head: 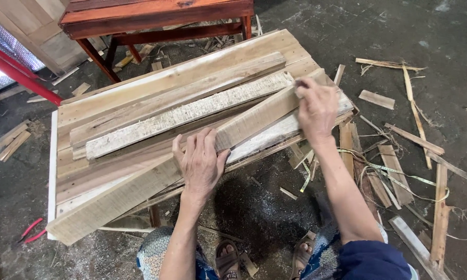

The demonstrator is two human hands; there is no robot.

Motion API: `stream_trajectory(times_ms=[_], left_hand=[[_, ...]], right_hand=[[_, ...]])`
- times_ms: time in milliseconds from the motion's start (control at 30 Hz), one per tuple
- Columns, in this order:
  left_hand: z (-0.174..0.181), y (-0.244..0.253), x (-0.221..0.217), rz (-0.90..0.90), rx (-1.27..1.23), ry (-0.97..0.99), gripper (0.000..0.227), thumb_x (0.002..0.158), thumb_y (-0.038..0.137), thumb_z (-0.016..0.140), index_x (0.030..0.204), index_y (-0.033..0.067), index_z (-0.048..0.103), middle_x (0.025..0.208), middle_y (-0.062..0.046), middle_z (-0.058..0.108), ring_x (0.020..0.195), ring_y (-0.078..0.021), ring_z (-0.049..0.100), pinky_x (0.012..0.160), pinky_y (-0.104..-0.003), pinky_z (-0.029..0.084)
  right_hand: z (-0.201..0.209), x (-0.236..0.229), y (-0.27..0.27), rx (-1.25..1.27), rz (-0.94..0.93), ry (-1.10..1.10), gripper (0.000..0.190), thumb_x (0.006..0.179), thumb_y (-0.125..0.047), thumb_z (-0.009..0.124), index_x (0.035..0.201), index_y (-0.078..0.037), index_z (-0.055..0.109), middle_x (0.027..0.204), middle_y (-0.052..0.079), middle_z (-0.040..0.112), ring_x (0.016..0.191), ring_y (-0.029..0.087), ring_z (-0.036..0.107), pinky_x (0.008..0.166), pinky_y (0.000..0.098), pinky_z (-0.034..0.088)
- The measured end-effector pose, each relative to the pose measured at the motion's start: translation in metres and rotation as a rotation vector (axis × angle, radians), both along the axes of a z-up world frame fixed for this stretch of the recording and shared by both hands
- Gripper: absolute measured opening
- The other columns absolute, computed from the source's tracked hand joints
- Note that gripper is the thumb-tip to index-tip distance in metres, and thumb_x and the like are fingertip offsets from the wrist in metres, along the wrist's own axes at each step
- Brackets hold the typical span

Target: Measuring the dimensions of wooden planks using a flexible measuring tape on a low workbench.

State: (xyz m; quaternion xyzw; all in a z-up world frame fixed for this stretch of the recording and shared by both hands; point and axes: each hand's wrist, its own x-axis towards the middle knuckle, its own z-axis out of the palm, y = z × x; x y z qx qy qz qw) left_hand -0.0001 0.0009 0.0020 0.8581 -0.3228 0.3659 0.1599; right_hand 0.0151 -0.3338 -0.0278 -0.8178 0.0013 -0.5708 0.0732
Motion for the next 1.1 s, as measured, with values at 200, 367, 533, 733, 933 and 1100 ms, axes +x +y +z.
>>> stream_trajectory(times_ms=[200, 367, 533, 733, 933, 1100], left_hand=[[-0.005, -0.001, 0.003, 0.002, 0.0, -0.023, 0.065, 0.071, 0.033, 0.09, 0.122, 0.007, 0.061, 0.118, -0.006, 0.065, 0.103, -0.0233, 0.06, 0.112, -0.058, 0.026], [-0.003, -0.001, 0.002, 0.005, 0.005, -0.015, 0.062, 0.073, 0.034, 0.088, 0.123, 0.0073, 0.061, 0.118, -0.006, 0.066, 0.103, -0.0227, 0.06, 0.112, -0.058, 0.026], [-0.005, -0.001, 0.003, 0.0, -0.005, -0.037, 0.062, 0.074, 0.033, 0.089, 0.122, 0.006, 0.062, 0.118, -0.007, 0.066, 0.102, -0.0237, 0.06, 0.112, -0.059, 0.026], [-0.008, 0.0, 0.004, -0.001, -0.005, -0.041, 0.059, 0.077, 0.035, 0.086, 0.122, 0.0057, 0.063, 0.118, -0.008, 0.066, 0.101, -0.024, 0.06, 0.113, -0.06, 0.027], [-0.006, -0.002, 0.005, -0.003, 0.0, -0.032, 0.062, 0.075, 0.036, 0.087, 0.124, 0.0053, 0.062, 0.12, -0.008, 0.066, 0.101, -0.0232, 0.061, 0.114, -0.059, 0.027], [-0.004, 0.0, 0.003, -0.006, 0.004, -0.032, 0.065, 0.074, 0.034, 0.089, 0.124, 0.0047, 0.061, 0.119, -0.009, 0.066, 0.102, -0.0242, 0.061, 0.116, -0.059, 0.026]], right_hand=[[-0.016, 0.005, -0.053, 0.184, -0.08, 0.021, 0.021, 0.095, 0.003, 0.076, 0.097, -0.018, 0.076, 0.119, -0.005, 0.078, 0.092, 0.019, 0.065, 0.079, 0.0321, 0.048], [-0.01, 0.01, -0.037, 0.1, -0.018, 0.027, 0.021, 0.088, 0.003, 0.081, 0.091, -0.017, 0.075, 0.115, -0.005, 0.08, 0.093, 0.022, 0.07, 0.082, 0.0348, 0.051], [-0.02, 0.009, -0.052, 0.234, -0.097, 0.006, 0.023, 0.088, 0.003, 0.079, 0.098, -0.017, 0.078, 0.115, -0.003, 0.079, 0.09, 0.024, 0.069, 0.081, 0.0371, 0.049], [-0.017, 0.015, -0.048, 0.197, -0.035, 0.019, 0.026, 0.088, 0.002, 0.08, 0.091, -0.023, 0.075, 0.116, -0.008, 0.08, 0.092, 0.022, 0.071, 0.082, 0.0365, 0.051], [-0.012, 0.009, -0.018, 0.285, 0.079, 0.06, 0.025, 0.088, 0.004, 0.077, 0.09, -0.02, 0.075, 0.117, -0.004, 0.079, 0.097, 0.024, 0.072, 0.088, 0.0367, 0.051], [-0.019, -0.006, -0.046, 0.288, -0.101, 0.113, 0.017, 0.09, 0.001, 0.075, 0.098, -0.013, 0.075, 0.116, 0.002, 0.079, 0.094, 0.035, 0.071, 0.083, 0.0475, 0.053]])
